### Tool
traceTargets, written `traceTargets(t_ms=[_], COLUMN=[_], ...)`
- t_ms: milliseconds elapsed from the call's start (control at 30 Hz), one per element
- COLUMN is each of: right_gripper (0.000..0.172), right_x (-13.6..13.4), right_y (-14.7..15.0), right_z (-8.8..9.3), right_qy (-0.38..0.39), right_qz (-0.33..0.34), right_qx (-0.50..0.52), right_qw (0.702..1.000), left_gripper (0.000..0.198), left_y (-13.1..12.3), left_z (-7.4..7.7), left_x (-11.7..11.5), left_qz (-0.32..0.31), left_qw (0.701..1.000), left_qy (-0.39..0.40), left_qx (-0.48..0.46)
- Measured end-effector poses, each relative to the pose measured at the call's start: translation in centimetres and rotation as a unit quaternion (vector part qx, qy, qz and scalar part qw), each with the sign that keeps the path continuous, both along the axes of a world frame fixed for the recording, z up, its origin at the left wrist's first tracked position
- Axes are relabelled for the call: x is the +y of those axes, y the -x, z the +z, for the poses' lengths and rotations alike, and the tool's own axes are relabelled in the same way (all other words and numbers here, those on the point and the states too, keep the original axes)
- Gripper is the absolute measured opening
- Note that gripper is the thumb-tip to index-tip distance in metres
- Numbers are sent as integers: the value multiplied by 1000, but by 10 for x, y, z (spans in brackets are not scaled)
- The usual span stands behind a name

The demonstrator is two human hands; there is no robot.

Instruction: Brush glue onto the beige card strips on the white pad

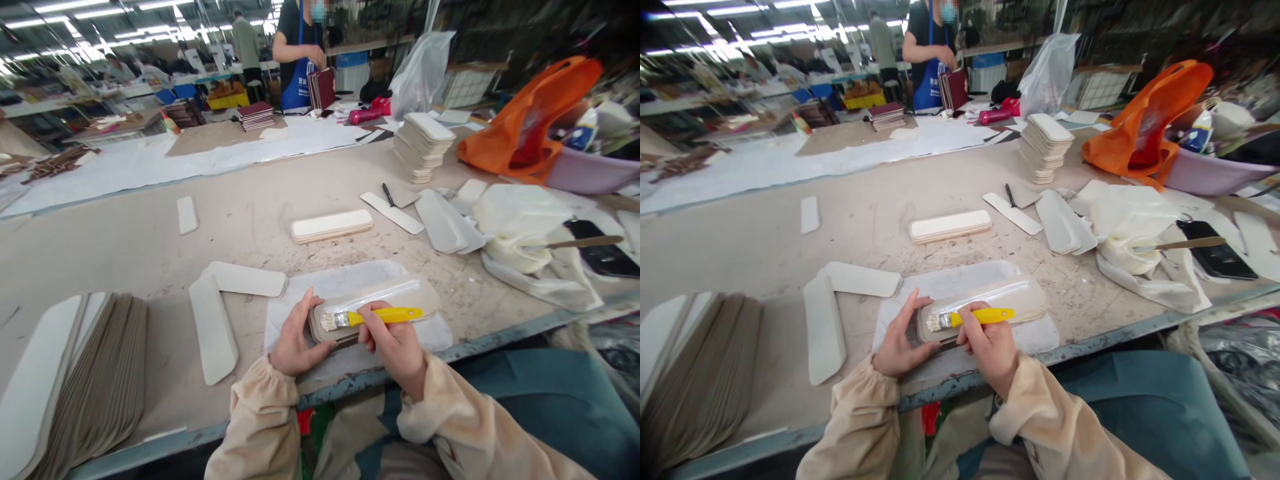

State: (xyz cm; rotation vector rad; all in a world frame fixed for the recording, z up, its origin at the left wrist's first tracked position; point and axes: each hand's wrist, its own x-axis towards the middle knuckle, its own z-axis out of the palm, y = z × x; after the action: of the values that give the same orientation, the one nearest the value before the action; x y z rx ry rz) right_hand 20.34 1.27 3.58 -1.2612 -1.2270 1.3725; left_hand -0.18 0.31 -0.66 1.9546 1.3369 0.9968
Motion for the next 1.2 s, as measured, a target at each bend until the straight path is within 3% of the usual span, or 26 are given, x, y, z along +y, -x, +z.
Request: traceTargets(t_ms=[300, 633, 867, 1200], right_gripper=[26, 27, 40, 32], right_x=[-7, 6, 20, 23], right_y=[-16, -76, -113, -141], right_z=[0, -1, 2, 5], right_qy=[-40, -90, -109, -188], right_qz=[-6, -102, -177, -240], right_qx=[-33, -112, -202, -281], right_qw=[999, 984, 957, 910], left_gripper=[99, 95, 91, 90], left_y=[0, 1, 0, 1], left_z=[2, 5, 5, 3], left_x=[0, 0, 0, 0], left_qz=[2, 16, 18, 22], left_qw=[1000, 999, 998, 998], left_qy=[-9, -8, -6, -9], left_qx=[18, 51, 54, 59])
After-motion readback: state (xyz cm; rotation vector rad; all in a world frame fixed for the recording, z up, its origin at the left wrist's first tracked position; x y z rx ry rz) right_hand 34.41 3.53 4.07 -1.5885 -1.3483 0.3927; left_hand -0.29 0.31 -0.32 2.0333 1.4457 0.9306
